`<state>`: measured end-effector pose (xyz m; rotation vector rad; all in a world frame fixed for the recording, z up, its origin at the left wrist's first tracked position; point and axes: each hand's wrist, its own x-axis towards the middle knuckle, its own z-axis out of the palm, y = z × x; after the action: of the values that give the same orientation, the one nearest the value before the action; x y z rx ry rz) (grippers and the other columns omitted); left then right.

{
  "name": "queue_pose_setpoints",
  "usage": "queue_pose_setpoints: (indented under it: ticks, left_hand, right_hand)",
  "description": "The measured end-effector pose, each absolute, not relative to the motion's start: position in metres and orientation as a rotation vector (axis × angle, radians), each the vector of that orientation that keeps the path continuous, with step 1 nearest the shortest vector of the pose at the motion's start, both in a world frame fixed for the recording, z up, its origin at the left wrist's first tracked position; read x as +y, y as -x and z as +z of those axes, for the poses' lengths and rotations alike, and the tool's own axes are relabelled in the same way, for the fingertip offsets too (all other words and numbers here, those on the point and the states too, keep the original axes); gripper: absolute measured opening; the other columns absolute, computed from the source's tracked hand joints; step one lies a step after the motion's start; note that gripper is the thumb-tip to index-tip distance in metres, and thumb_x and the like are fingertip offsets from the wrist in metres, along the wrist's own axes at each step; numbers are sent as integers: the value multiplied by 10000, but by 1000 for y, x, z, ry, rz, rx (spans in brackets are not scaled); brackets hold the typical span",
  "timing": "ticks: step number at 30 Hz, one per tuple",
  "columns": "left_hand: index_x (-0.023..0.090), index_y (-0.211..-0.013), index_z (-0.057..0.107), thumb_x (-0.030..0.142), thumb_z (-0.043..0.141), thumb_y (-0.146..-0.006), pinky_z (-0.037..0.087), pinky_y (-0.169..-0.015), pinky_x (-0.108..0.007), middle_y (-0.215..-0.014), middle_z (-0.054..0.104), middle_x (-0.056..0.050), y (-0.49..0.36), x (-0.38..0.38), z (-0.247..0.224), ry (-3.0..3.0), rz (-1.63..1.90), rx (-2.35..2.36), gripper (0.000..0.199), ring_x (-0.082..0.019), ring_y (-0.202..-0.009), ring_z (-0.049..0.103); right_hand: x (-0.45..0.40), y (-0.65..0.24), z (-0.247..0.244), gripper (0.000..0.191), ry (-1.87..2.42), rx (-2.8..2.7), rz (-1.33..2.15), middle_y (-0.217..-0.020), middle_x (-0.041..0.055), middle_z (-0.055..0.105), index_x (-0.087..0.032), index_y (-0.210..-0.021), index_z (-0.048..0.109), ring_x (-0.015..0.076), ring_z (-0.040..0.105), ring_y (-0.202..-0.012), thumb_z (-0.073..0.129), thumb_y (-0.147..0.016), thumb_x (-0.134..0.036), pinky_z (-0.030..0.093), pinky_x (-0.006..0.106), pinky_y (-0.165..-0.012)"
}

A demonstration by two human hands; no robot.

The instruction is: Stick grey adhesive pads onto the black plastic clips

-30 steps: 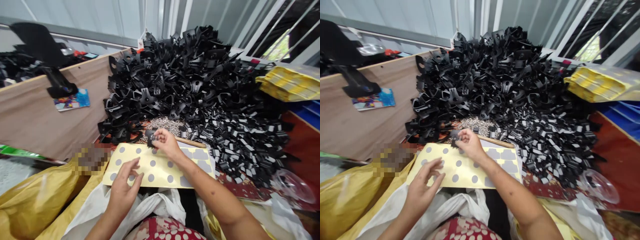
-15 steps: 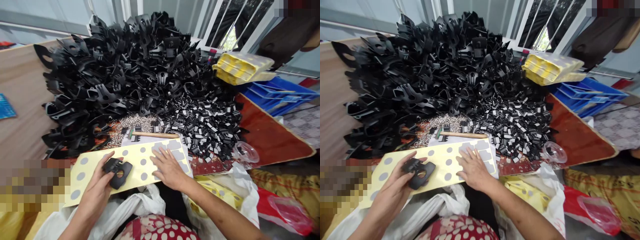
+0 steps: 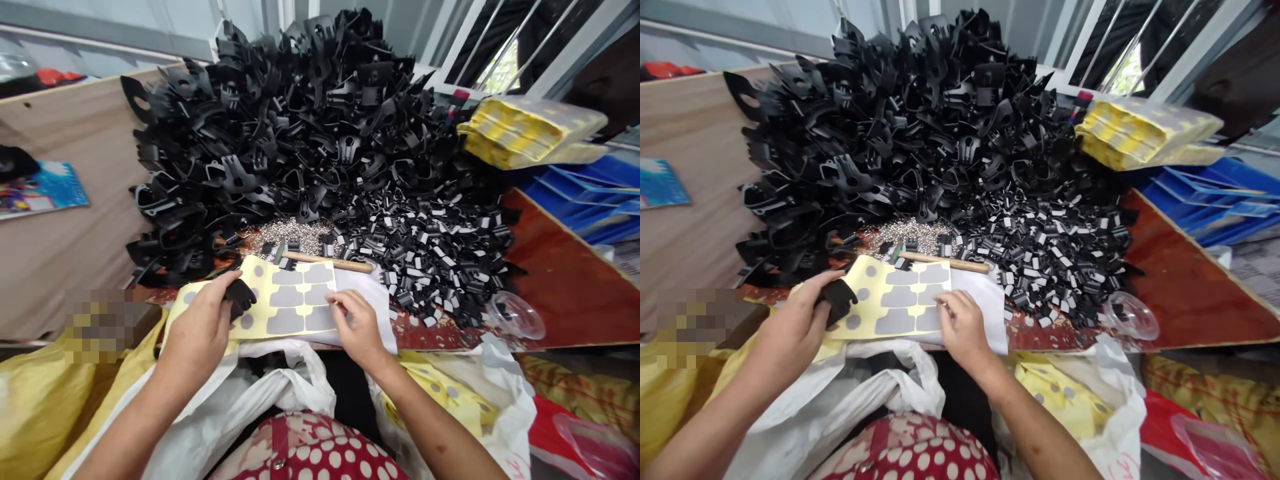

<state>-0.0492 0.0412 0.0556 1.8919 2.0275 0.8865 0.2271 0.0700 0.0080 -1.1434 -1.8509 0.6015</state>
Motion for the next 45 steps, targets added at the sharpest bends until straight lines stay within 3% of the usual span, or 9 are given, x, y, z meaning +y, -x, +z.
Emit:
queue_pose_setpoints:
  ticks: [3,5,11,17,25,28,34,40,45]
  left_hand:
    - [268,-1437,588,211,377,-913,535,-643,-401,-1007,655,-126,46,36,68,-2146,505,2159,568,-332,-839,655]
    - [288,-1457,580,204,391,-911,518,-610,-380,-943,625,-112,32,33,82,-2224,562,2154,583,-324,-799,635]
    - [261,-1418,556,188,460,-931,539,-926,-358,-1227,647,-75,-25,50,90,-1801,1138,1420,501,-231,-1030,639]
    - [247,-1208,597,194,701,-742,585,-519,-276,-876,583,-10,-43,97,31,-759,1118,1202,481,-149,-665,567]
    - [251,-1119,624,166,753,-715,635,-507,-309,-756,483,40,-37,105,7,-638,1131,1210,433,-128,-627,567]
    - [254,-1130,623,160,752,-718,605,-450,-271,-756,488,37,-36,107,6,-624,1129,1203,442,-129,-605,573]
    - [266,-1153,621,148,751,-737,603,-464,-252,-771,510,34,-31,109,7,-610,1132,1151,452,-123,-612,590]
    - [271,-1151,619,150,781,-717,603,-478,-244,-786,528,36,-30,108,6,-610,1151,1103,479,-118,-615,598]
    - [261,-1137,613,143,784,-716,609,-483,-265,-785,528,38,-27,108,3,-594,1153,1080,470,-118,-604,596]
  right_hand:
    - [51,-233,10,236,1087,-1964,680,-956,63,720,-238,-1019,713,211,653,-930,516,-979,-113,529,350,-849]
    - [41,-218,7,256,997,-2029,694,-987,70,728,-231,-1041,709,213,653,-959,499,-984,-96,529,354,-873]
    - [35,-189,-11,281,962,-2186,563,-1102,121,711,-191,-1167,680,261,612,-1033,523,-956,-91,535,418,-920]
    - [39,-225,-13,260,1025,-2098,674,-986,68,726,-236,-1064,682,237,629,-971,503,-968,-72,533,391,-870]
    - [21,-200,-10,295,1146,-2033,701,-1183,125,689,-217,-1099,697,272,590,-1113,523,-929,-50,505,466,-988]
    - [24,-202,-7,259,1177,-1931,907,-1159,99,716,-225,-1005,718,265,607,-1117,560,-894,-54,490,454,-1005]
    - [24,-231,47,179,692,-1755,1895,-1064,60,762,-221,-1075,712,234,700,-1010,645,-918,-273,536,380,-951]
    - [40,-219,32,208,1204,-1891,919,-951,39,703,-246,-925,652,237,618,-973,571,-860,-66,489,377,-895]
    - [22,-202,31,286,1137,-2151,915,-1007,46,716,-241,-968,649,248,588,-998,550,-834,-8,481,396,-908]
